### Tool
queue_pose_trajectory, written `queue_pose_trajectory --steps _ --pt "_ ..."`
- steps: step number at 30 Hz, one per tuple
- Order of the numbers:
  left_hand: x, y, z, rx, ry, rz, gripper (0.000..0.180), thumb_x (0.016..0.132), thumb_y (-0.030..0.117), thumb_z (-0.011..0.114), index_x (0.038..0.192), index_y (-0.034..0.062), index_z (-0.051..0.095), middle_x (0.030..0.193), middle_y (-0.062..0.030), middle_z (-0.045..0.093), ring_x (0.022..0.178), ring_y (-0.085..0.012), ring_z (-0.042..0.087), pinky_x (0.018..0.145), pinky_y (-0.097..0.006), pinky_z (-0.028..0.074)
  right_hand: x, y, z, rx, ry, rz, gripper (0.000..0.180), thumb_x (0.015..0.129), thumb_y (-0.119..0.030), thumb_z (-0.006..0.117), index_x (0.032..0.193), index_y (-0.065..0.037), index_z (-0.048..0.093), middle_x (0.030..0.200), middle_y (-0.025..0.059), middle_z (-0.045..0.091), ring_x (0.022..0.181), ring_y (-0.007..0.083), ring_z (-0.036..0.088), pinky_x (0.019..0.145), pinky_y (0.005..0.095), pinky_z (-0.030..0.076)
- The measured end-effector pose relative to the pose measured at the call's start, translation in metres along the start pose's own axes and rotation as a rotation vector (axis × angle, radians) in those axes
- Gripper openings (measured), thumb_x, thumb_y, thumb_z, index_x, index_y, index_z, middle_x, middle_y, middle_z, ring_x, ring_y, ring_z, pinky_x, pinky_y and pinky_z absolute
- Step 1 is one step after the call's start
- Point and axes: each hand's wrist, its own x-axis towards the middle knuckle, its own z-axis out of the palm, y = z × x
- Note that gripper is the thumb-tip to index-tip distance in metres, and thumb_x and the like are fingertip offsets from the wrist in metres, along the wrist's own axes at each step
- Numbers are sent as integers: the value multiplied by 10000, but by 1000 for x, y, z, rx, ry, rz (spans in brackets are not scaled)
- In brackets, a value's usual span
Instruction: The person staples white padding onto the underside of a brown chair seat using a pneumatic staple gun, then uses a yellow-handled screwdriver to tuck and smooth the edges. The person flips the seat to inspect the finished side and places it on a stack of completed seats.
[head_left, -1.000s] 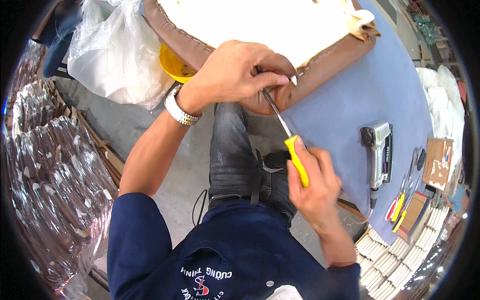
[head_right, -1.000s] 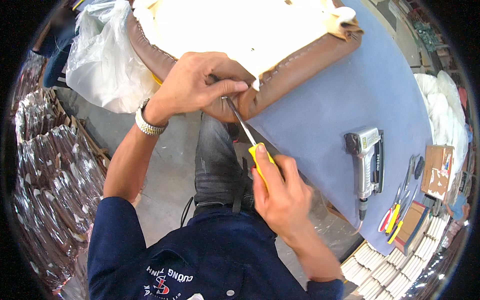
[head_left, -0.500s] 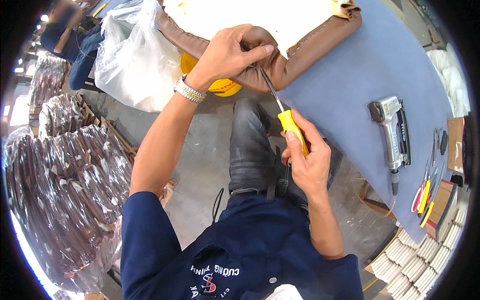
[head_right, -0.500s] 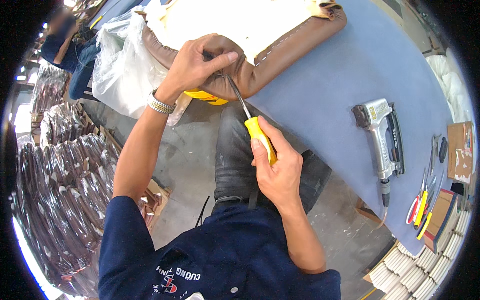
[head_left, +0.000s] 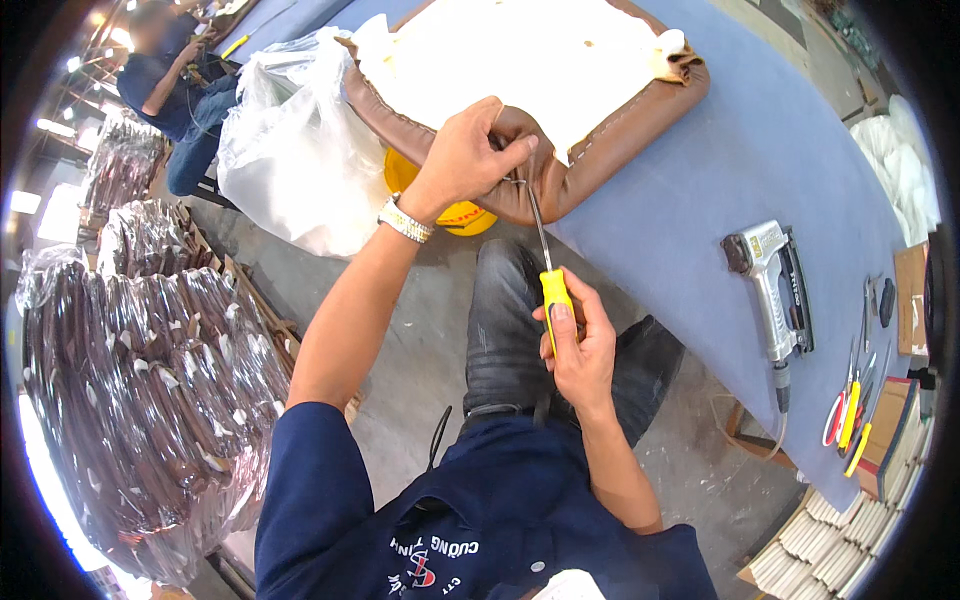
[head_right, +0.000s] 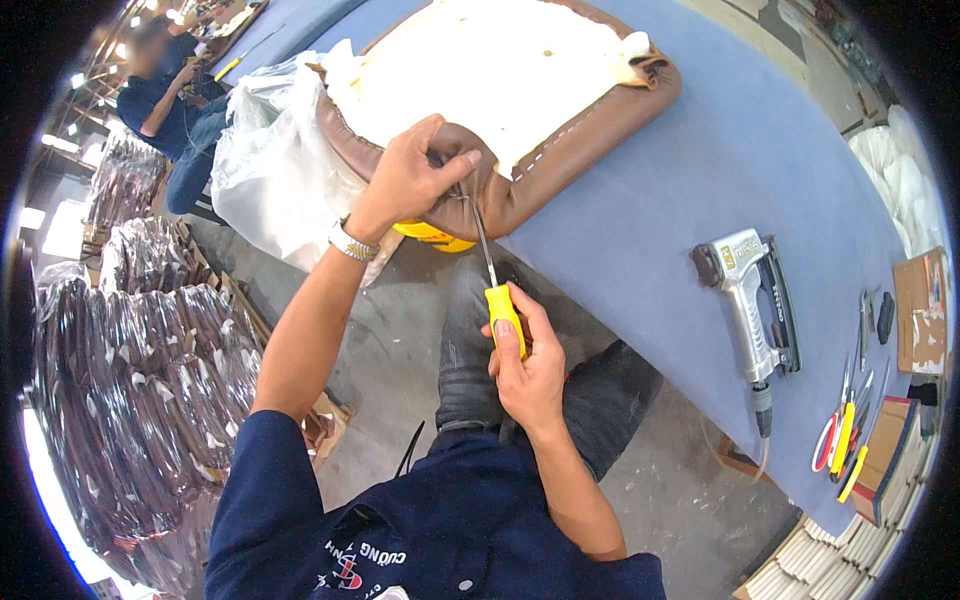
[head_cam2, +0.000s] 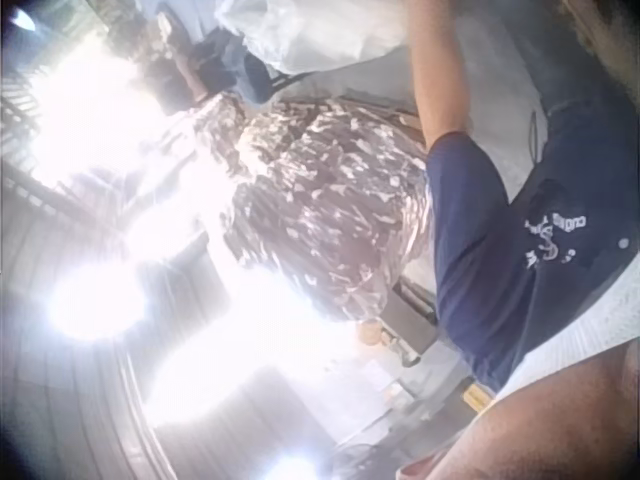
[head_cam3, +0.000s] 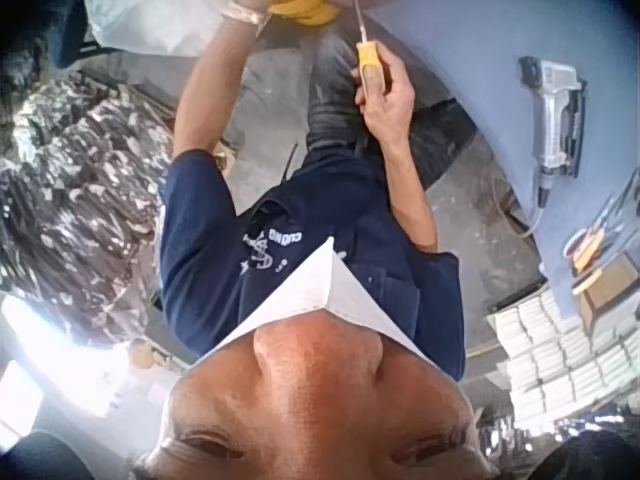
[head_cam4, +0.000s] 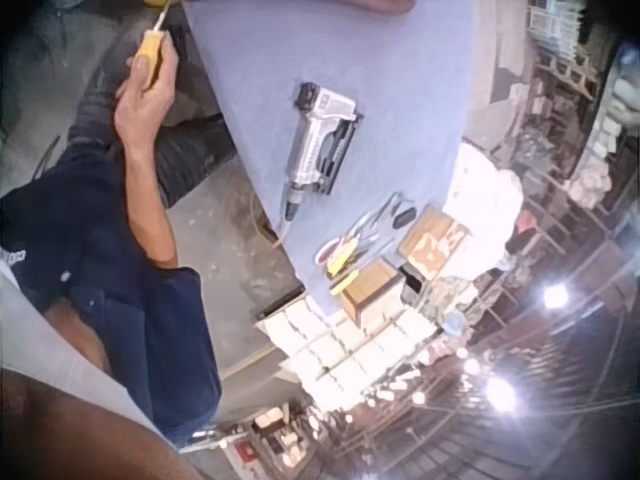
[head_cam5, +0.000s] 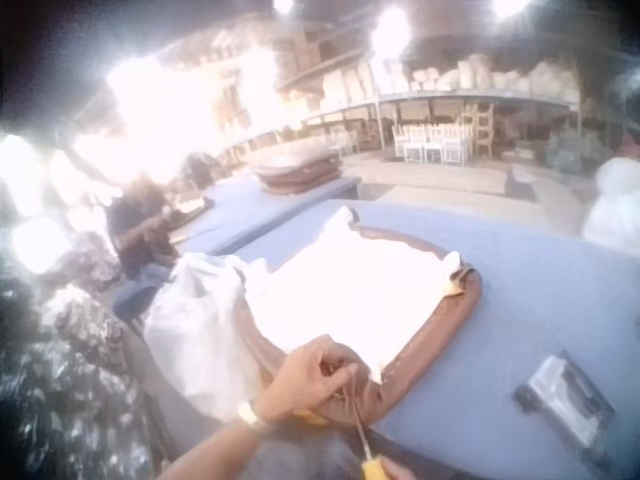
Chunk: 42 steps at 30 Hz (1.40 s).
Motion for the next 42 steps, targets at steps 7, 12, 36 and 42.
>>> queue_pose_trajectory --steps 7,12,36,42 --pt "-4 -3 -5 -17 -34 -142 406 893 350 822 940 -26 678 826 -144 695 764 -195 658 707 -357 529 17 6 -2 -29 -23 -94 419 1069 -153 587 1460 -17 526 939 82 681 571 56 521 525 221 447" --pt "5 7 -4 -80 -66 -112 433 900 385 818 974 -17 675 806 -122 690 750 -182 636 708 -345 524 12 -43 -33 203 -40 -370 437 1069 -121 550 1487 -19 472 1002 138 690 597 94 568 533 242 478" --pt "7 91 60 -467 -178 -122 213 1006 184 710 962 -17 657 900 4 638 834 -77 529 755 -256 460 -18 -136 -361 -1393 713 -66 312 1009 -217 665 1281 -63 665 918 141 711 763 276 673 748 384 541" --pt "-33 73 2 -536 -181 -253 153 1053 141 648 1095 -6 635 951 12 646 855 -44 550 752 -223 482 -17 -126 -309 -1371 639 -307 370 979 -183 691 1324 -55 663 1256 176 664 1125 382 646 961 453 519"
